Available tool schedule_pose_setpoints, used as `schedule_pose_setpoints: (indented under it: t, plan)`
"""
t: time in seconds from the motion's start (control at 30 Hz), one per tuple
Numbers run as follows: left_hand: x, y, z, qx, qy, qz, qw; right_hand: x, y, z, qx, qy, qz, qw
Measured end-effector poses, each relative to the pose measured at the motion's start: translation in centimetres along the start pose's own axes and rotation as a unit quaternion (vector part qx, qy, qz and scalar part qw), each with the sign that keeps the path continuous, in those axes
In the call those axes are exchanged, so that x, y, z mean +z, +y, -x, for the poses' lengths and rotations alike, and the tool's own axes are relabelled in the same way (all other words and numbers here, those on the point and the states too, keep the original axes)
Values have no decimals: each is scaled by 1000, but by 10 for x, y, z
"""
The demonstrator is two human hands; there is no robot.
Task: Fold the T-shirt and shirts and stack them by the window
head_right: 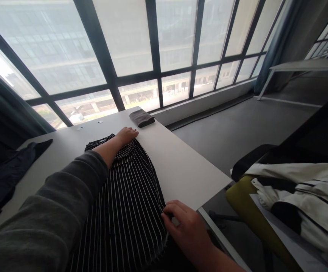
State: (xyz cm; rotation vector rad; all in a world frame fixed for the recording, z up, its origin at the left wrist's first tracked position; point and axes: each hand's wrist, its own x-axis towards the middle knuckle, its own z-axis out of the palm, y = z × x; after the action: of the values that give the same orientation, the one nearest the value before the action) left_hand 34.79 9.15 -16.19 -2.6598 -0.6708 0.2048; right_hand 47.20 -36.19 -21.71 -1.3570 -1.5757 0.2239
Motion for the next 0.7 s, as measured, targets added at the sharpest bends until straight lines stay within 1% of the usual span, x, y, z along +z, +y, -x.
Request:
schedule_pose_setpoints:
  t: [0.07, 0.13, 0.2, 0.3, 0.37, 0.4, 0.47, 0.53, 0.6, 0.7]
  plan:
    - [-8, -17, 16, -15, 10, -1, 1000, 7, -15, -16, -31, -7, -23, 999]
    - [-12, -32, 39, -33, 16, 0, 999, 16, -31, -30, -65, -36, -48, 996]
    - [-13, -45, 68, -53, 19, 2, 998, 26, -45, -37, -104, -82, -67, 989]
    - [-5, -54, 117, -82, 16, 10, 996, 43, -59, -34, -166, -167, -58, 970]
    - [5, -52, 148, -101, 6, 19, 995, 54, -63, -26, -204, -237, -20, 950]
    - [12, -50, 162, -110, -1, 26, 994, 59, -64, -22, -221, -277, 3, 935]
    - [26, -44, 186, -126, -18, 44, 991, 67, -66, -15, -249, -357, 45, 899]
    - [40, -37, 203, -141, -34, 70, 987, 71, -68, -10, -263, -419, 71, 866]
    - [51, -30, 213, -158, -42, 99, 982, 73, -69, -9, -267, -449, 87, 848]
    - [63, -23, 220, -196, -33, 140, 970, 73, -69, -11, -268, -456, 92, 843]
